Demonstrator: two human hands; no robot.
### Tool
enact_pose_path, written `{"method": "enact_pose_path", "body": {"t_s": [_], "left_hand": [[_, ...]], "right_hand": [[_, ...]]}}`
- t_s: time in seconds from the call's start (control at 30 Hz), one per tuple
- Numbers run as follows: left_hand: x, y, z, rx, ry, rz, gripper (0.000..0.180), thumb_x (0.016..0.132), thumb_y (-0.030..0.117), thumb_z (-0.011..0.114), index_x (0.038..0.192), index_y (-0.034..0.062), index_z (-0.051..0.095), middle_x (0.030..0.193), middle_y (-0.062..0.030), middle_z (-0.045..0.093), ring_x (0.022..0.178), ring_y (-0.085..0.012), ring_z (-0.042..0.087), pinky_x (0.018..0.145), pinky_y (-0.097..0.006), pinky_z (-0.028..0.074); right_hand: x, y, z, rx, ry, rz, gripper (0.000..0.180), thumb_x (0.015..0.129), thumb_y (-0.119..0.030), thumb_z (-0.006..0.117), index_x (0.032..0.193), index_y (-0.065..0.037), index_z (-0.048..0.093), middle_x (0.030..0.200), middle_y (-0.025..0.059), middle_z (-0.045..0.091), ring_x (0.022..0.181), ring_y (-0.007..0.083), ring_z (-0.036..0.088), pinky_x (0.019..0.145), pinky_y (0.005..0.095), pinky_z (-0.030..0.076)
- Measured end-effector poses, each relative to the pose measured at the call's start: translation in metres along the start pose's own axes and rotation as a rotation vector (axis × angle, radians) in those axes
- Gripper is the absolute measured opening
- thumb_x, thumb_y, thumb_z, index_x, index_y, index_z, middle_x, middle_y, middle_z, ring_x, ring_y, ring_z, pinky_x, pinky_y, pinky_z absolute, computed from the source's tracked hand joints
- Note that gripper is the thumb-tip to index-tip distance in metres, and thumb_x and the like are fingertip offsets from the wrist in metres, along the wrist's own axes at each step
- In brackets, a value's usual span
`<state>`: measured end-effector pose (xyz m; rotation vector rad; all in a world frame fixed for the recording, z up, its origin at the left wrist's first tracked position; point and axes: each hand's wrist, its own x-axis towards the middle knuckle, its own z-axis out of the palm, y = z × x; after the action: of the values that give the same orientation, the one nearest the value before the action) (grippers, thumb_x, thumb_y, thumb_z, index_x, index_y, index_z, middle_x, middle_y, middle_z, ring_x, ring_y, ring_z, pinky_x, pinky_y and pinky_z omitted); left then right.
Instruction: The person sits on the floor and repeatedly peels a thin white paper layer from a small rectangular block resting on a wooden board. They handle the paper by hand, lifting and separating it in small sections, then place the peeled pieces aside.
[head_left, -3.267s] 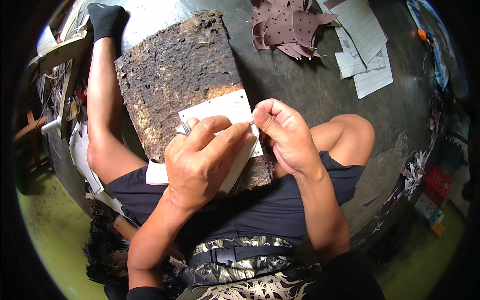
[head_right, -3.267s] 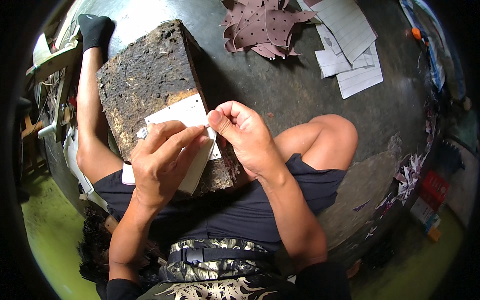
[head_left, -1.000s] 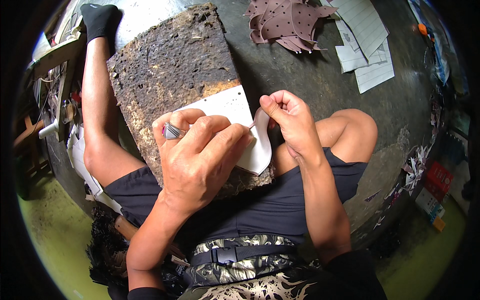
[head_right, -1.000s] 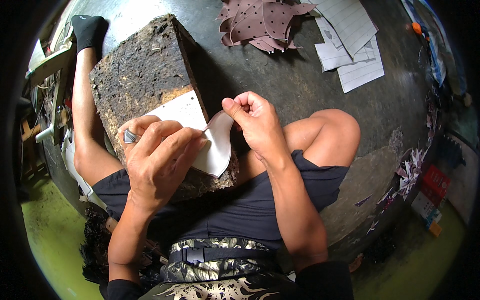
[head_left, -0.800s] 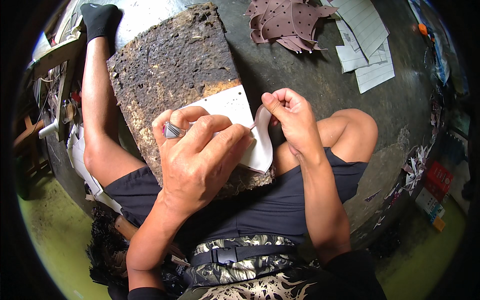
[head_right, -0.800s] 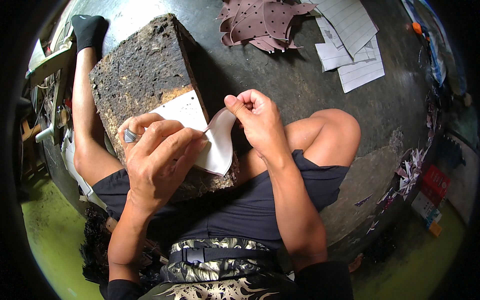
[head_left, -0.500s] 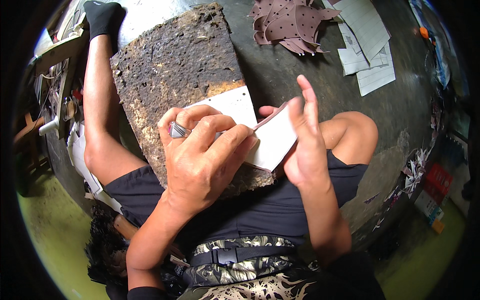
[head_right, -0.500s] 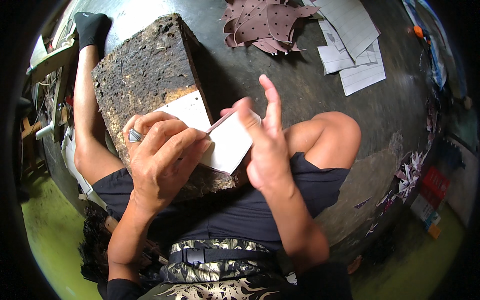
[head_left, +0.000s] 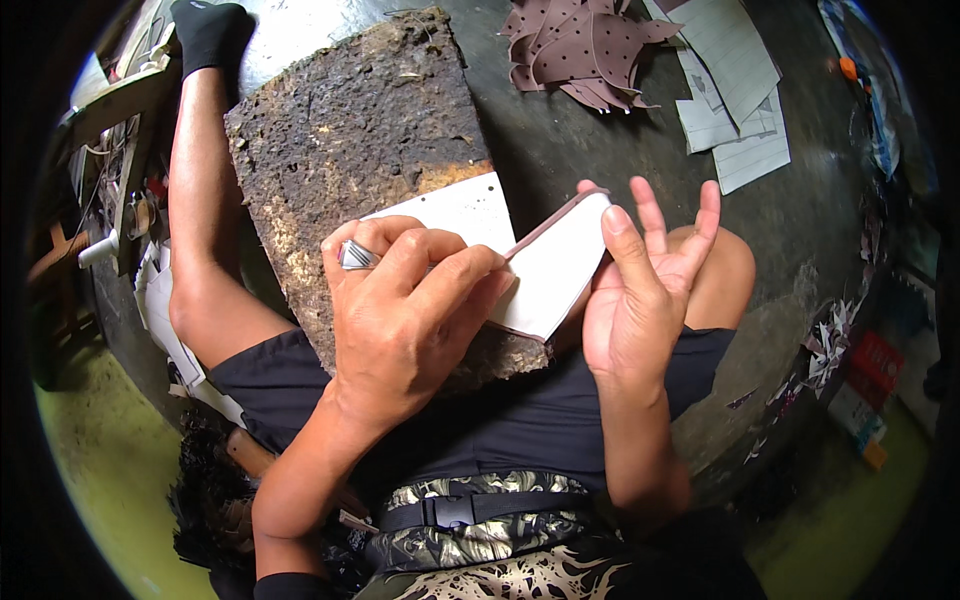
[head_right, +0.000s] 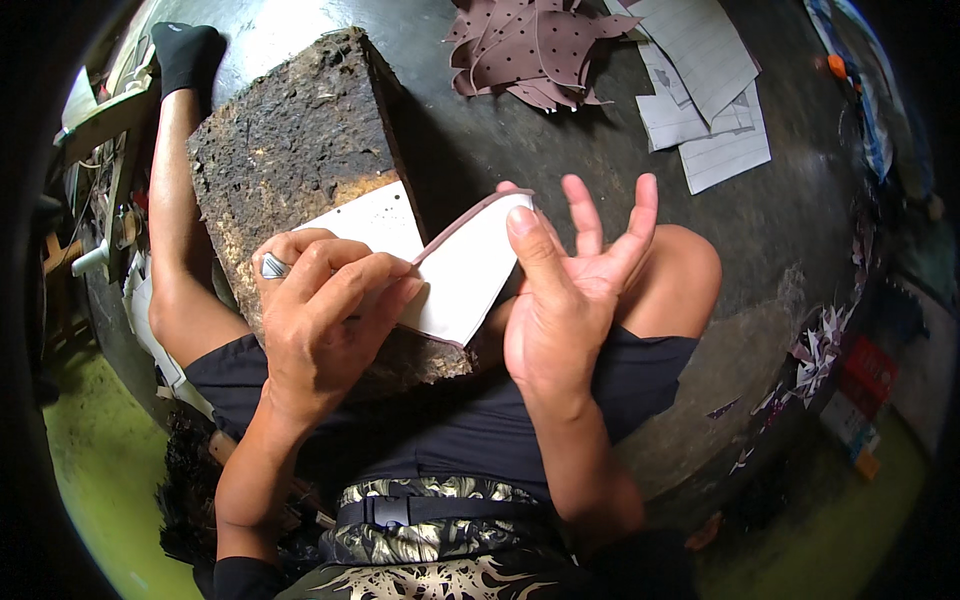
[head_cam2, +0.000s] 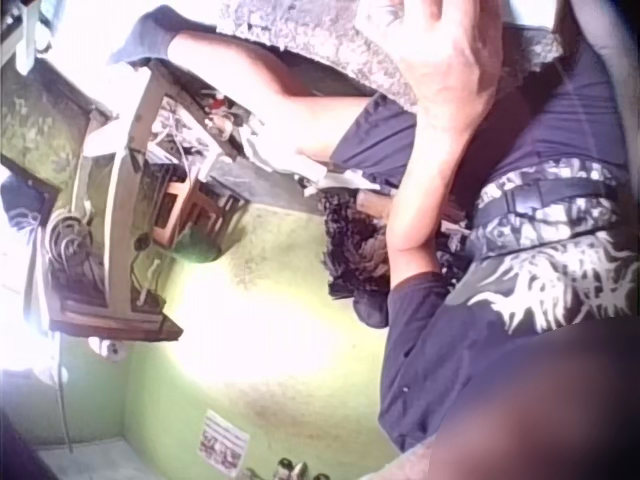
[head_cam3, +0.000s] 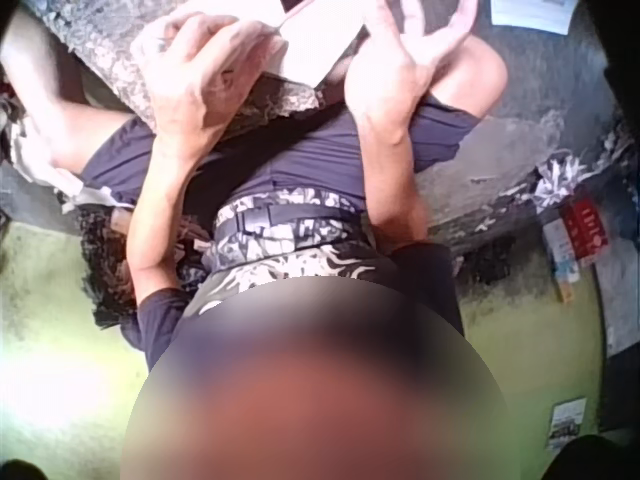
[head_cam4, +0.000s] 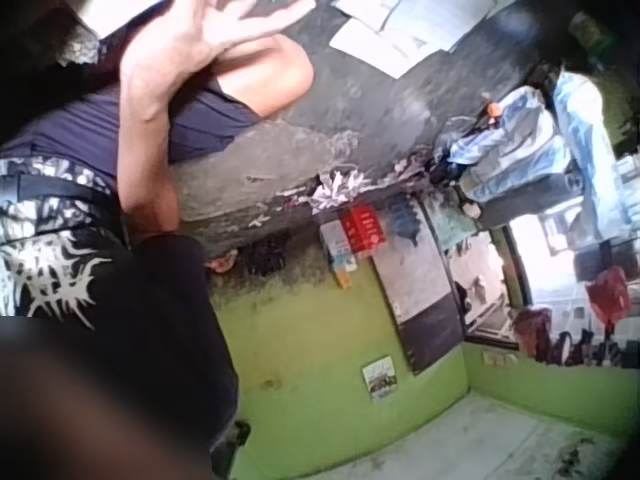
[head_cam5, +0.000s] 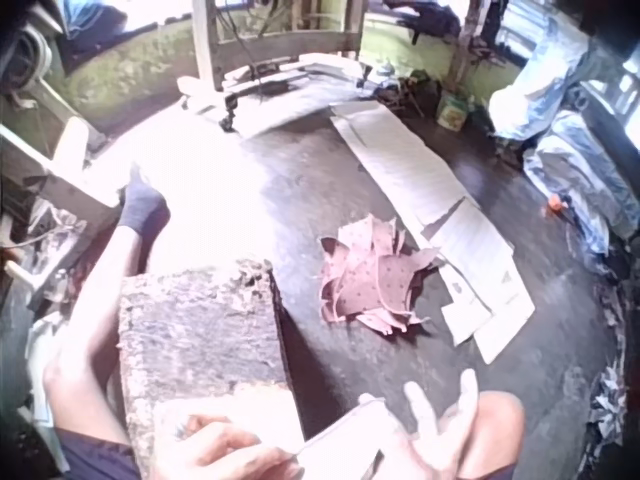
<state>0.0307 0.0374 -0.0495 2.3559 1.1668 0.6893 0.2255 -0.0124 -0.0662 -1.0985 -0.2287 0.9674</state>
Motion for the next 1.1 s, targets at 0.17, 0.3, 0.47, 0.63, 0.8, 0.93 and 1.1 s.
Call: {"method": "enact_pose_path", "body": {"t_s": [0.17, 0.3, 0.47, 0.63, 0.8, 0.93, 1.1], "left_hand": [[0.000, -0.002, 0.003, -0.021, 0.019, -0.009, 0.026, 0.087, 0.019, 0.096, 0.109, 0.0175, 0.081, 0.097, 0.0030, 0.071, 0.097, -0.0237, 0.068, 0.097, -0.046, 0.041], [-0.002, -0.002, 0.003, -0.022, 0.022, -0.018, 0.026, 0.088, 0.019, 0.096, 0.110, 0.0172, 0.082, 0.097, 0.0029, 0.071, 0.094, -0.0235, 0.066, 0.094, -0.045, 0.041], [-0.003, -0.002, 0.003, -0.005, 0.015, -0.009, 0.026, 0.089, 0.019, 0.095, 0.111, 0.0184, 0.082, 0.097, 0.0036, 0.071, 0.093, -0.0222, 0.066, 0.094, -0.045, 0.040], [-0.005, -0.002, 0.001, 0.017, -0.012, -0.043, 0.029, 0.089, 0.020, 0.095, 0.116, 0.0199, 0.085, 0.098, 0.0044, 0.072, 0.094, -0.0210, 0.066, 0.094, -0.045, 0.041], [-0.005, -0.013, -0.005, -0.038, -0.024, 0.032, 0.030, 0.085, 0.021, 0.097, 0.114, 0.0206, 0.089, 0.098, 0.0047, 0.072, 0.095, -0.0195, 0.067, 0.093, -0.044, 0.042], [-0.005, -0.015, -0.004, -0.044, -0.021, 0.056, 0.031, 0.084, 0.020, 0.098, 0.113, 0.0207, 0.089, 0.098, 0.0048, 0.072, 0.096, -0.0197, 0.067, 0.093, -0.043, 0.043], [-0.003, -0.014, -0.004, -0.057, -0.030, 0.048, 0.031, 0.083, 0.021, 0.098, 0.113, 0.0207, 0.089, 0.099, 0.0044, 0.072, 0.096, -0.0201, 0.067, 0.092, -0.044, 0.043]], "right_hand": [[0.001, -0.001, -0.020, 0.071, 0.216, 0.456, 0.074, 0.112, -0.016, 0.079, 0.169, -0.010, 0.033, 0.140, 0.0176, 0.066, 0.130, 0.0280, 0.072, 0.122, 0.0449, 0.055], [0.005, -0.011, -0.030, 0.348, 0.020, 0.899, 0.058, 0.112, -0.043, 0.078, 0.146, 0.001, 0.064, 0.136, 0.0132, 0.075, 0.128, 0.0212, 0.073, 0.115, 0.0408, 0.057], [0.000, -0.002, -0.011, -0.024, -0.192, 0.539, 0.026, 0.109, -0.022, 0.084, 0.125, -0.002, 0.078, 0.113, 0.0063, 0.083, 0.103, 0.0130, 0.078, 0.096, 0.0326, 0.062], [-0.007, 0.013, 0.007, -0.182, -0.159, 0.404, 0.015, 0.104, -0.012, 0.090, 0.110, -0.002, 0.081, 0.101, 0.0045, 0.082, 0.088, 0.0089, 0.074, 0.079, 0.0256, 0.059], [-0.002, 0.016, 0.001, -0.198, -0.188, 0.423, 0.015, 0.105, -0.013, 0.089, 0.109, -0.002, 0.081, 0.098, 0.0044, 0.082, 0.086, 0.0091, 0.074, 0.078, 0.0260, 0.060], [0.001, 0.019, -0.001, -0.207, -0.185, 0.411, 0.016, 0.106, -0.016, 0.089, 0.108, -0.002, 0.081, 0.097, 0.0043, 0.082, 0.085, 0.0089, 0.073, 0.076, 0.0259, 0.059], [0.009, 0.020, -0.006, -0.274, -0.208, 0.397, 0.018, 0.106, -0.018, 0.090, 0.106, -0.002, 0.081, 0.094, 0.0038, 0.082, 0.081, 0.0084, 0.072, 0.072, 0.0265, 0.058]]}}
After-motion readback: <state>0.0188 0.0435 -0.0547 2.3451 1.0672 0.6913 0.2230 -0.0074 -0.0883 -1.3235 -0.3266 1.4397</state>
